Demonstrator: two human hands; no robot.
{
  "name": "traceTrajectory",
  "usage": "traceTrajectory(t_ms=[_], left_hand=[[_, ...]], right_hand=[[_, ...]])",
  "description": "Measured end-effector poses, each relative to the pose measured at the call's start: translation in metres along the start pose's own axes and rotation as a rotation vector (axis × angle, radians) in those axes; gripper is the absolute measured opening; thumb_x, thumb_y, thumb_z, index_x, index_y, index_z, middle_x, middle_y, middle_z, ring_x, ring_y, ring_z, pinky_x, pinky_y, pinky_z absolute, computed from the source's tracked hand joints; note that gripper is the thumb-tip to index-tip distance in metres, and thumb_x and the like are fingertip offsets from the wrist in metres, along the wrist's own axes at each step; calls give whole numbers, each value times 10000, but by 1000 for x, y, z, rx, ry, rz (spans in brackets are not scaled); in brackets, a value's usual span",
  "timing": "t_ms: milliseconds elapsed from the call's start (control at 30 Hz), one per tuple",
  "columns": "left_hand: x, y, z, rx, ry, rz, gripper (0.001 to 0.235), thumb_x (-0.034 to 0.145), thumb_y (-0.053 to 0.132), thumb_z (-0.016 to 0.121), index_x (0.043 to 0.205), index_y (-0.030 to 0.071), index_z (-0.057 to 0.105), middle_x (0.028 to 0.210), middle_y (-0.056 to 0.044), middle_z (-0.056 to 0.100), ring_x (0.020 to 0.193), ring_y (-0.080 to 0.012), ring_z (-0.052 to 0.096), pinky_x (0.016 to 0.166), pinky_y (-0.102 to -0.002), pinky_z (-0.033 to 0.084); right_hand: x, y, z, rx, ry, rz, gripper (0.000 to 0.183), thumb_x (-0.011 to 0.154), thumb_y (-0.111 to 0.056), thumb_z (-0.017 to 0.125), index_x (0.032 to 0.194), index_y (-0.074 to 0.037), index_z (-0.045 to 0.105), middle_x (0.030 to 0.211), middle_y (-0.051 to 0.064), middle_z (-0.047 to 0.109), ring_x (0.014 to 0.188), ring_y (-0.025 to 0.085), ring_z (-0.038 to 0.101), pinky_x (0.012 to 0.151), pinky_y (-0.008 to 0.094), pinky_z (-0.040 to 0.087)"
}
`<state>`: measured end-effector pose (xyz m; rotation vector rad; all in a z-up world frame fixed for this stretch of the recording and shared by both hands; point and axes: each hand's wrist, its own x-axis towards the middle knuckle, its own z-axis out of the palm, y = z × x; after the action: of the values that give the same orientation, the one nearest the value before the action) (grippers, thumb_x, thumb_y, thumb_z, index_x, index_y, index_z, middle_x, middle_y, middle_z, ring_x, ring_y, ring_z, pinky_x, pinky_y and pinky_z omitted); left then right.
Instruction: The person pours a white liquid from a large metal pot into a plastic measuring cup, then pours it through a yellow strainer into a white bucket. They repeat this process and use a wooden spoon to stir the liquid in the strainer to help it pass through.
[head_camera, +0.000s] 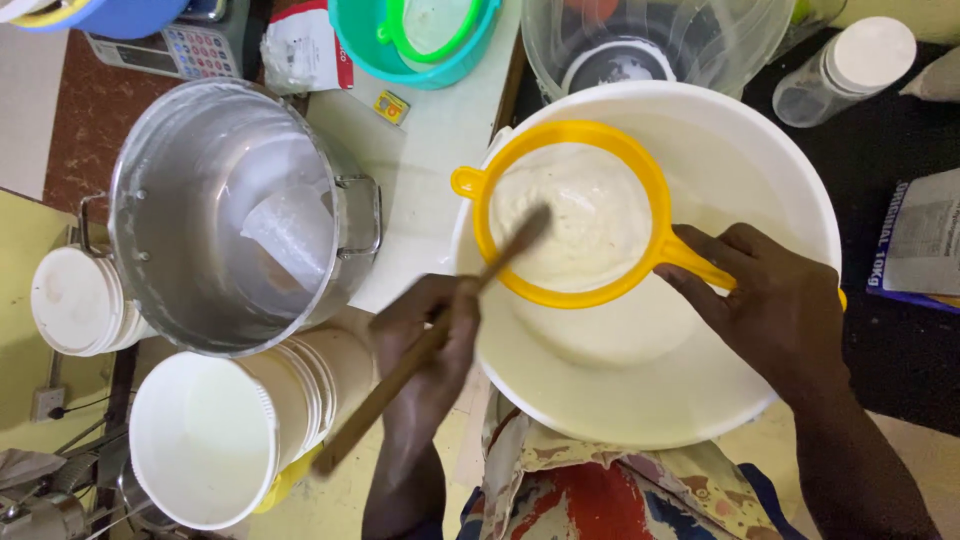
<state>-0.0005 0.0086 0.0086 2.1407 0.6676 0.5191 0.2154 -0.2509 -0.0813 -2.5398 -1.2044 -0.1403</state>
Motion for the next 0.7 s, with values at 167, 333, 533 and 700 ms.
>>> traceTrajectory(t_ms=[167, 333, 533, 700], left_hand=[[19, -18, 3, -10, 65, 121, 162, 1106, 125, 781, 1242, 50, 830, 958, -87, 809, 763, -153, 747, 614, -281, 586], [5, -26, 10, -257, -116, 179, 141, 1114, 129, 793, 1228, 52, 821, 961, -72, 859, 706, -108, 789, 522, -214, 612], [6, -18, 4, 113, 83, 78, 196, 1133, 195, 680, 1014, 83, 788, 740, -7, 714, 584, -97, 614, 491, -293, 453], [1, -9, 15, -172, -107, 69, 217, 1128, 224, 727, 1134, 34, 833, 772, -12, 726, 614, -81, 626, 525, -259, 442]], right_hand=[[4, 0, 0, 34, 2, 26, 445, 1151, -500, 817, 1482, -219, 914, 1009, -7, 754, 751, 224, 736, 606, 426, 503], [2, -1, 0, 31, 17, 22, 421, 1147, -503, 828, 1451, -228, 925, 1006, -23, 759, 754, 216, 738, 592, 413, 496], [5, -1, -2, 7, -10, 0, 436, 1122, -514, 828, 1471, -265, 904, 1033, -41, 785, 794, 212, 769, 579, 415, 519], [4, -1, -1, 16, 6, 31, 427, 1129, -517, 846, 1451, -248, 924, 1002, -38, 761, 777, 208, 749, 591, 410, 488]])
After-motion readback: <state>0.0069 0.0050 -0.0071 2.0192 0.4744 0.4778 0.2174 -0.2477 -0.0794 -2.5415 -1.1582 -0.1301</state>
